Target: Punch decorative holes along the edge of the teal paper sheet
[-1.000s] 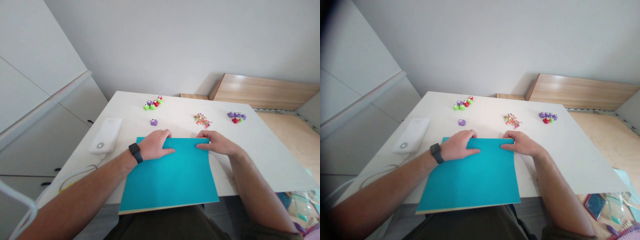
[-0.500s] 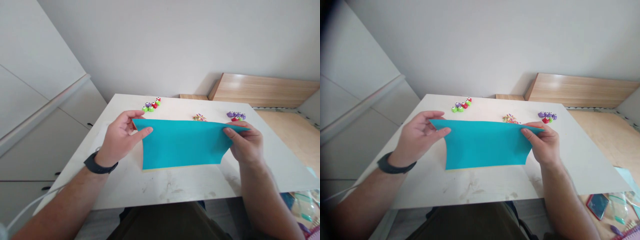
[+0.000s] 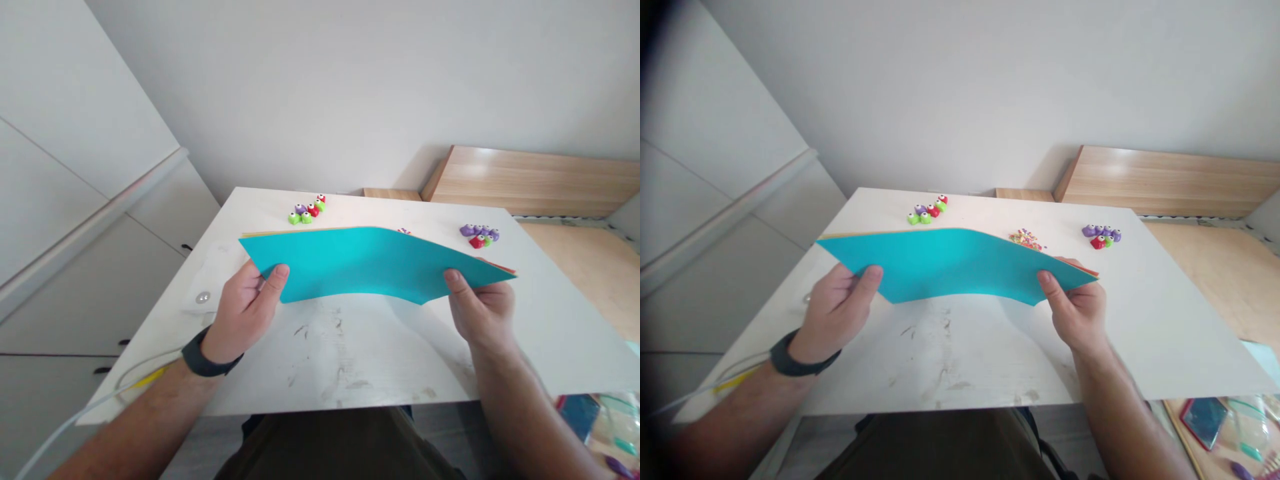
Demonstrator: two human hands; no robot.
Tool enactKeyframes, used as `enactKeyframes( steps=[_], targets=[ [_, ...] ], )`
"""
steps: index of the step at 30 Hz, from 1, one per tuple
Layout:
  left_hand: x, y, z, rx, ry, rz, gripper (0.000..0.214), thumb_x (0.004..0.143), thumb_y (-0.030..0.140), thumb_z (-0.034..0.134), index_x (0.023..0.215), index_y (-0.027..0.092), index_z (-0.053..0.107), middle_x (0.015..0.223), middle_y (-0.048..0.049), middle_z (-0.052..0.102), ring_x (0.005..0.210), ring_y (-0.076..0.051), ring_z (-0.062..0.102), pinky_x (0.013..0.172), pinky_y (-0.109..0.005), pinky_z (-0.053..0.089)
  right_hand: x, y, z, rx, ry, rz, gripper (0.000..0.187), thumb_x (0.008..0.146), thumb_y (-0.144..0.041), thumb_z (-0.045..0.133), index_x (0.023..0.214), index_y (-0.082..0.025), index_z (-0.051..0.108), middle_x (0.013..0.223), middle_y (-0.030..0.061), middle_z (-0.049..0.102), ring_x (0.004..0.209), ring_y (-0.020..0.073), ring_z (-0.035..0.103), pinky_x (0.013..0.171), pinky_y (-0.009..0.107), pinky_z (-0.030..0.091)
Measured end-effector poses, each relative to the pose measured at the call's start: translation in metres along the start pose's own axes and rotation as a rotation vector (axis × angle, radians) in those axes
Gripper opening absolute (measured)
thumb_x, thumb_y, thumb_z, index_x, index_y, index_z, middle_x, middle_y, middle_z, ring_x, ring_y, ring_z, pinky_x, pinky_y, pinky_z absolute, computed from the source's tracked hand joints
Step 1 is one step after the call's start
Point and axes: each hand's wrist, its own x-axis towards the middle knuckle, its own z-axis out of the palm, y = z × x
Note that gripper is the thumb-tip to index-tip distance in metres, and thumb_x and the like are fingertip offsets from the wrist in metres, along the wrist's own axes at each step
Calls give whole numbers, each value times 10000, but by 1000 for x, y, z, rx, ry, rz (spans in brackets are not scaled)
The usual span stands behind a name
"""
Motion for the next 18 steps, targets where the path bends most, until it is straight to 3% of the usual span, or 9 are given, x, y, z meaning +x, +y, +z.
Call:
enactKeyframes(
  steps=[3,9,15,18],
  targets=[
    [-2,1,3,19,7,13,322,1012,450,583,1210,218,687,1083,-75,752,1002,-264,691,894,-403,600,-1,3,8,69,71,49,271,935,-483,690,1146,-316,727,1041,89,754,1033,344,725,831,516,617],
    [-2,3,6,25,-21,29,334,1034,410,550,1280,209,652,1156,-81,743,1019,-254,690,909,-384,592,-4,4,12,111,75,88,360,920,-498,707,1223,-304,712,1074,89,787,1109,360,721,868,534,629],
    [-3,-1,9,-10,-53,-2,350,1037,444,537,1291,226,636,1078,-71,744,979,-255,685,886,-390,601,-4,7,12,156,62,147,442,886,-489,754,1286,-310,694,1117,95,790,1128,363,718,880,530,634],
    [-4,-1,9,2,-39,15,339,1038,445,537,1279,231,641,1102,-74,737,1032,-259,671,982,-416,573,-5,8,12,151,118,135,437,866,-472,782,1259,-296,710,1126,96,790,1117,357,723,881,514,634]
  ],
)
